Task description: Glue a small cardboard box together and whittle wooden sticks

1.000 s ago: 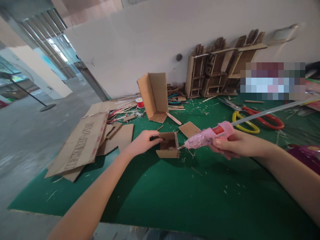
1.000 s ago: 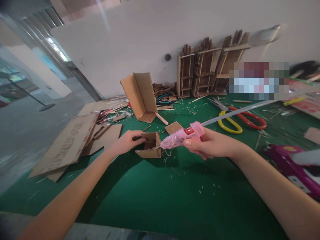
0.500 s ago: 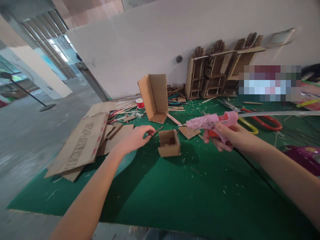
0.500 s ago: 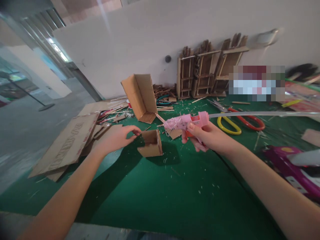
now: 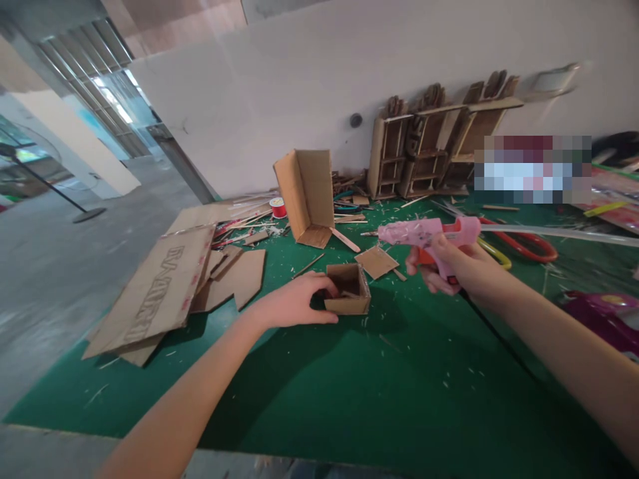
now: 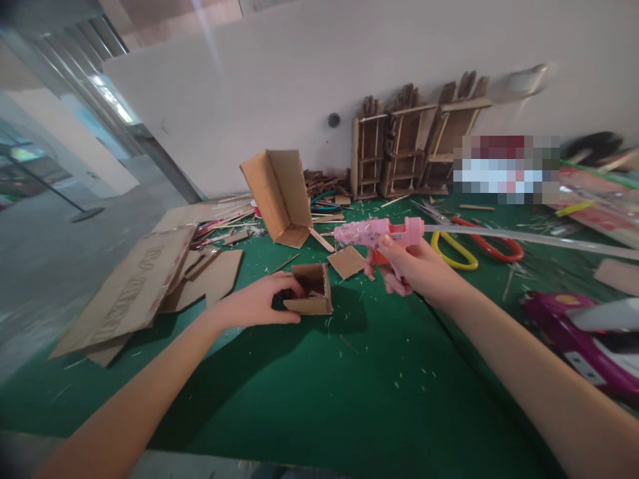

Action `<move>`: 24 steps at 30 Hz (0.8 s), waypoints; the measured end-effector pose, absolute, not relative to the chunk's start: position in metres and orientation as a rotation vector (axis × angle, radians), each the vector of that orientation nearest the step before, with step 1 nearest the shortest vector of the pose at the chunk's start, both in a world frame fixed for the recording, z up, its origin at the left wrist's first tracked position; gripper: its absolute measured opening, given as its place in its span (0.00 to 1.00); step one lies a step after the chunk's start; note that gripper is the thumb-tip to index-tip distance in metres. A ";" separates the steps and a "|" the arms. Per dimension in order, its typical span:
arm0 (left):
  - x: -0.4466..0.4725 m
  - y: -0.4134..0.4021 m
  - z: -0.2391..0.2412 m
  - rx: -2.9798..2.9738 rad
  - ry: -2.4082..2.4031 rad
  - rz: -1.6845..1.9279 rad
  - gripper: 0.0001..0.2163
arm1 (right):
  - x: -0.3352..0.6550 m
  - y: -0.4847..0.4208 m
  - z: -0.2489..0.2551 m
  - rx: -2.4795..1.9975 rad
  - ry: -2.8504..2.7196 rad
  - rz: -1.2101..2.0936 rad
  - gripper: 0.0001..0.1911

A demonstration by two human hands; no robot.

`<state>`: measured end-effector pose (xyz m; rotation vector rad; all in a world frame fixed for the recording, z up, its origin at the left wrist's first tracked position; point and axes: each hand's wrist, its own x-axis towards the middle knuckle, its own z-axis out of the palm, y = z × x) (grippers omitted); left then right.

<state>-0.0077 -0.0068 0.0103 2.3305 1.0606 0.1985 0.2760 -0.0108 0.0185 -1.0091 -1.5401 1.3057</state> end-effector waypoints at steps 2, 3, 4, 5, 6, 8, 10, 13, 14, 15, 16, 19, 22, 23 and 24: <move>-0.006 -0.005 0.007 2.322 1.062 0.282 0.12 | 0.275 -0.012 0.019 -1.017 -1.538 1.299 0.21; -0.006 -0.004 0.007 2.313 1.053 0.305 0.12 | 0.275 -0.012 0.019 -1.020 -1.536 1.298 0.21; -0.008 -0.004 0.007 2.300 1.036 0.317 0.11 | 0.276 -0.011 0.019 -1.020 -1.532 1.301 0.21; -0.010 -0.003 0.008 2.281 1.011 0.311 0.12 | 0.277 -0.011 0.019 -1.019 -1.530 1.307 0.21; -0.012 -0.001 0.009 2.257 0.986 0.294 0.12 | 0.278 -0.010 0.018 -1.014 -1.536 1.316 0.21; -0.017 0.002 0.009 2.208 0.941 0.252 0.13 | 0.280 -0.007 0.016 -1.009 -1.575 1.329 0.22; -0.021 0.006 0.007 2.188 0.923 0.250 0.12 | 0.282 -0.005 0.015 -1.002 -1.635 1.337 0.23; -0.024 0.013 0.000 2.206 1.010 0.374 0.12 | 0.284 -0.004 0.015 -0.990 -1.678 1.343 0.23; -0.025 0.016 -0.002 2.216 1.093 0.438 0.12 | 0.284 -0.004 0.015 -0.992 -1.677 1.344 0.23; -0.025 0.018 -0.005 2.225 1.190 0.500 0.12 | 0.284 -0.005 0.015 -1.006 -1.673 1.341 0.23; -0.027 0.019 -0.007 2.237 1.283 0.552 0.12 | 0.283 -0.006 0.015 -1.025 -1.671 1.340 0.23; -0.032 0.018 -0.009 2.288 1.416 0.553 0.16 | 0.282 -0.007 0.016 -1.052 -1.684 1.348 0.24; -0.033 0.011 -0.006 2.308 1.411 0.354 0.30 | 0.282 -0.006 0.015 -1.034 -1.692 1.320 0.24; -0.031 0.008 -0.005 2.300 1.426 0.305 0.34 | 0.282 -0.005 0.014 -1.034 -1.692 1.300 0.24; -0.027 0.004 -0.005 2.290 1.450 0.283 0.37 | 0.282 -0.005 0.014 -1.038 -1.693 1.284 0.24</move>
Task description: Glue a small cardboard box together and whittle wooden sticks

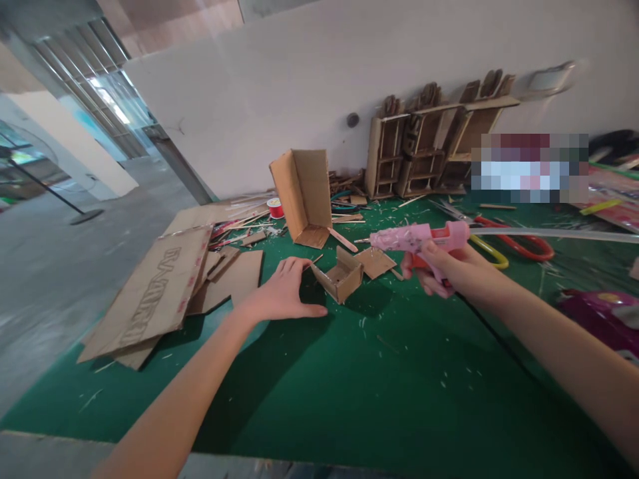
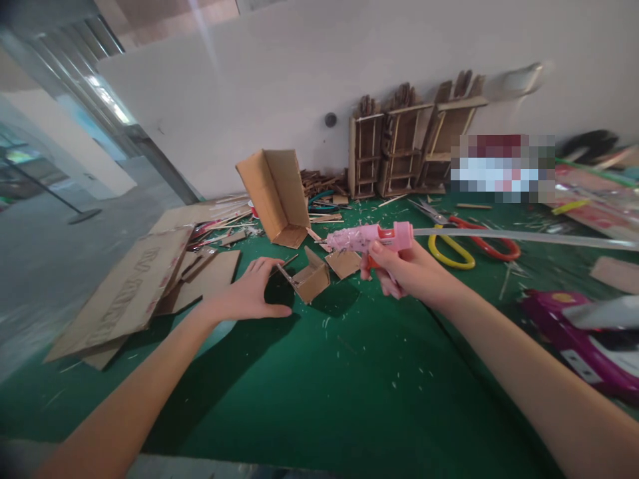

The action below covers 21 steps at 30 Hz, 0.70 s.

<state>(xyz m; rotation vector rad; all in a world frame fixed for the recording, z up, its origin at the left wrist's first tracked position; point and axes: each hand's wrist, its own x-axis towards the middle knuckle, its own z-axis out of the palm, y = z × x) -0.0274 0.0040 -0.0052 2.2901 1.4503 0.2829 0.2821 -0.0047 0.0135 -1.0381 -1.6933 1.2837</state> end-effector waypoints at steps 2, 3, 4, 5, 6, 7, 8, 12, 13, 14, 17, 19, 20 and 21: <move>-0.017 -0.003 -0.007 2.265 1.534 0.330 0.38 | 0.282 -0.003 0.012 -1.043 -1.695 1.260 0.23; -0.010 -0.007 -0.010 2.257 1.580 0.375 0.37 | 0.282 -0.003 0.012 -1.043 -1.692 1.252 0.23; -0.004 -0.010 -0.012 2.250 1.620 0.423 0.36 | 0.282 -0.002 0.011 -1.043 -1.686 1.246 0.23; 0.002 -0.012 -0.015 2.239 1.655 0.463 0.35 | 0.282 -0.002 0.011 -1.041 -1.682 1.240 0.22; 0.006 -0.013 -0.018 2.227 1.695 0.508 0.34 | 0.281 -0.001 0.011 -1.038 -1.679 1.236 0.22; 0.010 -0.014 -0.020 2.219 1.722 0.547 0.33 | 0.281 -0.001 0.010 -1.037 -1.677 1.231 0.22; 0.012 -0.014 -0.021 2.211 1.737 0.574 0.32 | 0.280 -0.001 0.010 -1.036 -1.678 1.226 0.22; 0.008 -0.008 -0.018 2.168 1.671 0.589 0.29 | 0.279 -0.001 0.009 -1.056 -1.700 1.208 0.23; 0.005 -0.007 -0.016 2.158 1.628 0.572 0.28 | 0.280 -0.001 0.009 -1.064 -1.712 1.206 0.23; 0.002 -0.005 -0.013 2.151 1.578 0.555 0.28 | 0.281 -0.001 0.009 -1.071 -1.722 1.204 0.23; -0.006 -0.001 -0.007 2.134 1.441 0.514 0.28 | 0.286 0.001 0.008 -1.073 -1.764 1.197 0.23; -0.010 0.001 -0.004 2.124 1.385 0.492 0.28 | 0.289 0.003 0.008 -1.073 -1.801 1.189 0.23; -0.011 0.001 -0.004 2.123 1.368 0.480 0.29 | 0.290 0.004 0.007 -1.082 -1.819 1.184 0.23; -0.012 0.002 -0.003 2.126 1.361 0.469 0.29 | 0.290 0.004 0.007 -1.099 -1.835 1.181 0.23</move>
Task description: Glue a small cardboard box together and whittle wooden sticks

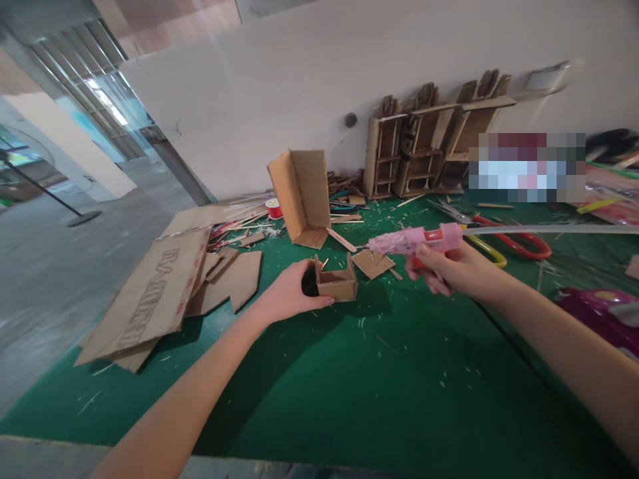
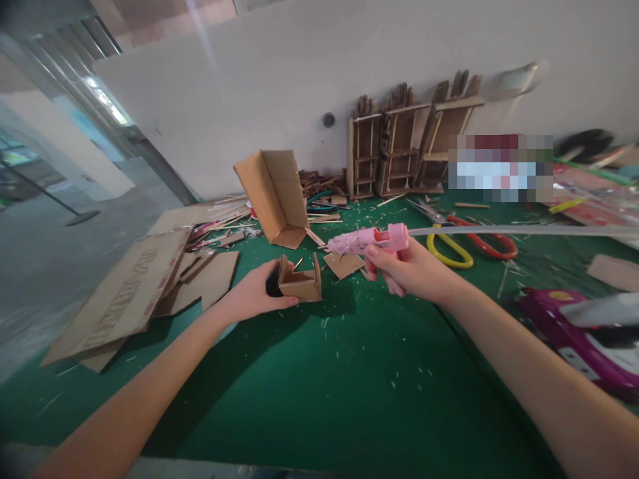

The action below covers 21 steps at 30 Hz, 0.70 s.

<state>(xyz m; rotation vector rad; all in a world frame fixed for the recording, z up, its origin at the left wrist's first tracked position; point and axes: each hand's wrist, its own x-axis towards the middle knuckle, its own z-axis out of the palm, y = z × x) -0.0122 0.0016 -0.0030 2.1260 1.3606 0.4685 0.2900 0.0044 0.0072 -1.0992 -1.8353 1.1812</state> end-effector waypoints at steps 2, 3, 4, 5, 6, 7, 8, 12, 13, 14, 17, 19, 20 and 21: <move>-0.013 0.002 -0.002 2.140 1.357 0.457 0.30 | 0.289 0.004 0.007 -1.153 -1.858 1.171 0.24; -0.013 0.002 -0.002 2.145 1.362 0.457 0.30 | 0.289 0.004 0.007 -1.181 -1.870 1.166 0.25; -0.013 0.002 -0.002 2.147 1.366 0.456 0.31 | 0.288 0.003 0.008 -1.206 -1.881 1.161 0.26; -0.014 0.002 -0.001 2.147 1.371 0.454 0.32 | 0.287 0.003 0.008 -1.229 -1.890 1.155 0.26; -0.014 0.002 -0.001 2.144 1.378 0.453 0.32 | 0.286 0.002 0.009 -1.249 -1.897 1.149 0.27; -0.014 0.002 -0.001 2.140 1.386 0.455 0.33 | 0.285 0.001 0.009 -1.266 -1.900 1.144 0.27; -0.014 0.002 -0.001 2.137 1.390 0.455 0.34 | 0.285 0.001 0.009 -1.278 -1.901 1.139 0.26; -0.015 0.002 0.000 2.137 1.371 0.458 0.34 | 0.286 0.001 0.009 -1.306 -1.902 1.116 0.25; -0.015 0.002 0.000 2.140 1.366 0.460 0.33 | 0.287 0.001 0.009 -1.310 -1.902 1.112 0.25; -0.015 0.002 0.000 2.142 1.365 0.463 0.33 | 0.287 0.002 0.009 -1.313 -1.902 1.108 0.25; -0.015 0.001 0.001 2.150 1.363 0.464 0.33 | 0.287 0.002 0.008 -1.303 -1.912 1.106 0.25; -0.015 0.001 0.001 2.157 1.358 0.466 0.32 | 0.286 0.003 0.007 -1.299 -1.913 1.105 0.25; -0.015 0.001 0.001 2.161 1.353 0.470 0.32 | 0.286 0.003 0.007 -1.299 -1.911 1.105 0.24; -0.016 0.001 0.001 2.166 1.349 0.474 0.32 | 0.286 0.003 0.007 -1.301 -1.908 1.105 0.24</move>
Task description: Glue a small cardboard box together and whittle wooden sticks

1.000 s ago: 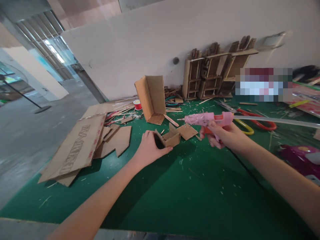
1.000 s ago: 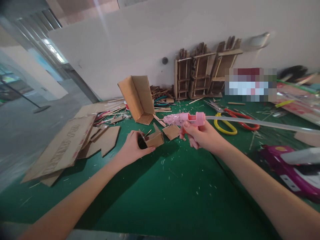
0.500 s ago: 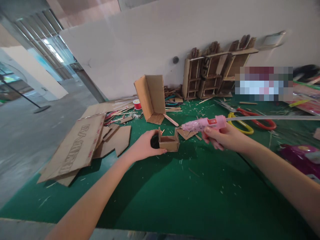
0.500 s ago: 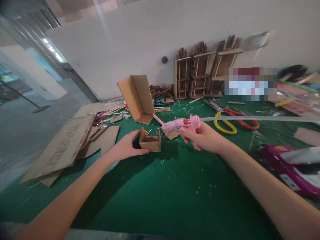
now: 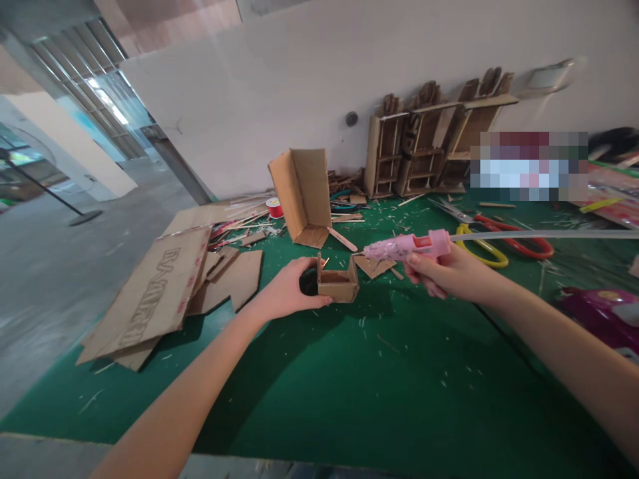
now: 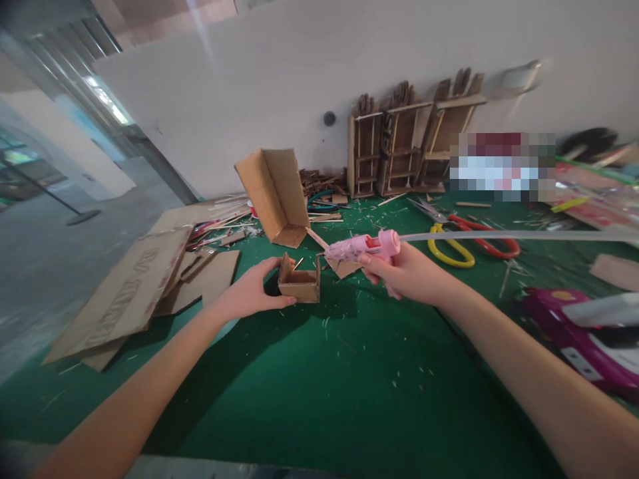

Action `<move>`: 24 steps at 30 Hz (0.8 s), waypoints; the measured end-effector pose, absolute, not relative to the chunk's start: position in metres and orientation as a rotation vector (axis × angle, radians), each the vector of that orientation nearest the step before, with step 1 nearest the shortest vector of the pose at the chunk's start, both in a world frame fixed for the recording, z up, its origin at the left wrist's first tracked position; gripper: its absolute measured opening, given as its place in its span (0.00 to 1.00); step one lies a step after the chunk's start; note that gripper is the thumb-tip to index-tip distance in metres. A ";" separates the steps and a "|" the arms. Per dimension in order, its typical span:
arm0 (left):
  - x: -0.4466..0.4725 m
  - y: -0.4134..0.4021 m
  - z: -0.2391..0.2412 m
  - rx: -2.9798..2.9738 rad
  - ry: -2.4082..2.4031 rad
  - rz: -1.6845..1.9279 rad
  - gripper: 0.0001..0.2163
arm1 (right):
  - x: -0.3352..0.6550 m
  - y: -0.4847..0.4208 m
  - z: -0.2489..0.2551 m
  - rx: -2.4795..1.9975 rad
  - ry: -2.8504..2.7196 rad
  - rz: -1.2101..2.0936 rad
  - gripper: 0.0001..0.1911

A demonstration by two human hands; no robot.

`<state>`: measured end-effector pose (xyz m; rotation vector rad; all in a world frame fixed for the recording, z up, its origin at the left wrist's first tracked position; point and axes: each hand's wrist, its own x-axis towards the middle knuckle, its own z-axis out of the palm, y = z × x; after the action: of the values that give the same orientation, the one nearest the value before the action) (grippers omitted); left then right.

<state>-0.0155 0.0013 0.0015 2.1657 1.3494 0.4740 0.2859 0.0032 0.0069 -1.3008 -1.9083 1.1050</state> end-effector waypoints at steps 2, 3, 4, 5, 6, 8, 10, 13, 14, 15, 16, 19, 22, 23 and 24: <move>-0.016 0.001 0.001 2.172 1.345 0.477 0.32 | 0.286 0.003 0.007 -1.313 -1.905 1.107 0.24; -0.016 0.001 0.001 2.174 1.345 0.475 0.32 | 0.286 0.003 0.007 -1.320 -1.905 1.110 0.23; -0.016 0.002 0.001 2.174 1.348 0.472 0.32 | 0.286 0.003 0.007 -1.327 -1.902 1.113 0.23; -0.016 0.002 0.001 2.172 1.352 0.468 0.33 | 0.286 0.003 0.007 -1.333 -1.898 1.117 0.23; -0.016 0.002 0.001 2.168 1.355 0.465 0.33 | 0.287 0.003 0.006 -1.335 -1.895 1.122 0.23; -0.017 0.002 0.001 2.161 1.358 0.459 0.34 | 0.288 0.003 0.006 -1.330 -1.898 1.133 0.24; -0.017 0.002 0.001 2.157 1.358 0.460 0.33 | 0.289 0.003 0.005 -1.322 -1.907 1.148 0.25; -0.017 0.002 0.001 2.162 1.356 0.460 0.33 | 0.290 0.002 0.005 -1.331 -1.909 1.166 0.26; -0.017 0.002 0.000 2.163 1.357 0.459 0.33 | 0.290 0.002 0.005 -1.339 -1.905 1.172 0.26; -0.017 0.003 0.000 2.164 1.356 0.459 0.33 | 0.290 0.002 0.005 -1.346 -1.901 1.178 0.26; -0.017 0.003 0.000 2.164 1.353 0.461 0.33 | 0.290 0.002 0.006 -1.352 -1.896 1.184 0.26; -0.018 0.003 0.000 2.166 1.328 0.475 0.32 | 0.290 0.002 0.006 -1.341 -1.892 1.199 0.26; -0.019 0.004 0.001 2.166 1.317 0.475 0.32 | 0.291 0.002 0.006 -1.307 -1.897 1.188 0.24; -0.019 0.004 0.001 2.164 1.317 0.471 0.33 | 0.291 0.002 0.007 -1.301 -1.899 1.185 0.24; -0.019 0.004 0.001 2.164 1.318 0.469 0.33 | 0.291 0.002 0.007 -1.300 -1.897 1.181 0.24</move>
<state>-0.0192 0.0038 0.0013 2.1636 1.3177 0.4689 0.2906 0.0024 0.0066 -1.3003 -1.8972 1.1809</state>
